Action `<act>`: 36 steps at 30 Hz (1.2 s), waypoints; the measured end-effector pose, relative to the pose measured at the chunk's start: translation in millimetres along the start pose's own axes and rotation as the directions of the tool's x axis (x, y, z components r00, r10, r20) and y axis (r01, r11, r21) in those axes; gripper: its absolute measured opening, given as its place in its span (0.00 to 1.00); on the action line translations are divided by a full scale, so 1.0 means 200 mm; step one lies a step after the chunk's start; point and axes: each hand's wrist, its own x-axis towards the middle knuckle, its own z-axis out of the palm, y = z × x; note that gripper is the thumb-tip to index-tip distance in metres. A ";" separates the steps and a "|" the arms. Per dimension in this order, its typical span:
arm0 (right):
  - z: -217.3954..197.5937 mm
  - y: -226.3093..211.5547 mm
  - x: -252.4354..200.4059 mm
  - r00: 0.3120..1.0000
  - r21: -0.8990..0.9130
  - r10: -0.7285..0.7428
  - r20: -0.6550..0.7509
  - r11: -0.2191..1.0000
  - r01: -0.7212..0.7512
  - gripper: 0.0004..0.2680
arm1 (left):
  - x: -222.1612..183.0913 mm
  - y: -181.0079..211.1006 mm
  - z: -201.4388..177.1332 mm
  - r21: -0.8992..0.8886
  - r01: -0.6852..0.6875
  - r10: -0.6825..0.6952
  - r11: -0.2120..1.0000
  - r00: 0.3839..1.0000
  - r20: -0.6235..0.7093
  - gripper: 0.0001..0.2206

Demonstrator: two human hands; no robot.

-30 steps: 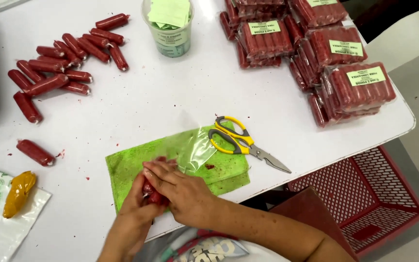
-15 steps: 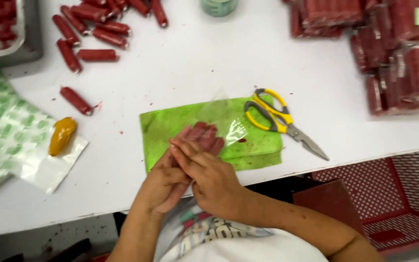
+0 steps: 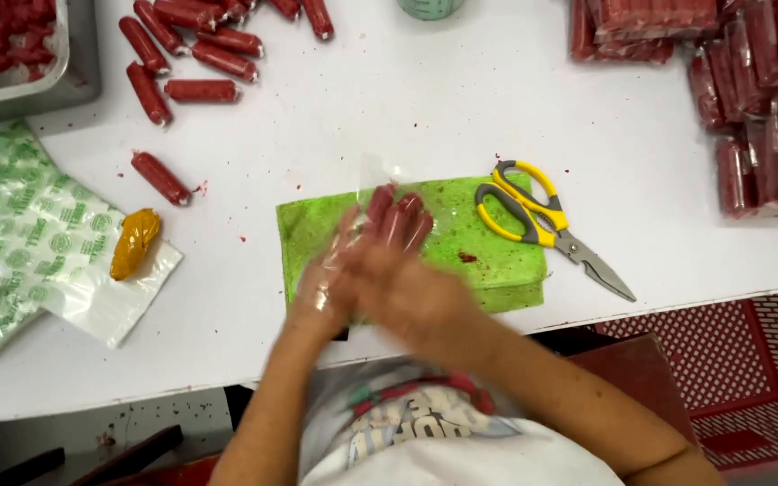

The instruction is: Packaging small sausages into plastic bags and applying labels at a workstation.

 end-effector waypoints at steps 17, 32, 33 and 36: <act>0.03 0.40 -0.06 0.930 -0.238 0.240 -0.278 0.921 -0.309 0.18 | 0.18 -0.04 -0.25 0.790 -0.485 0.722 -0.374 0.383 0.577 0.20; 0.04 0.54 0.07 0.938 -0.093 0.291 -0.190 0.946 -0.312 0.11 | 0.07 0.16 -0.14 0.847 -0.373 0.512 -0.379 0.678 0.528 0.14; 0.06 0.52 0.07 0.945 -0.084 0.278 -0.175 0.952 -0.295 0.11 | 0.05 0.16 -0.14 0.858 -0.359 0.528 -0.367 0.679 0.510 0.14; 0.06 0.50 0.09 0.908 -0.130 0.361 -0.212 0.910 -0.393 0.09 | -0.01 0.25 -0.11 0.832 -0.333 0.377 -0.444 0.772 0.511 0.16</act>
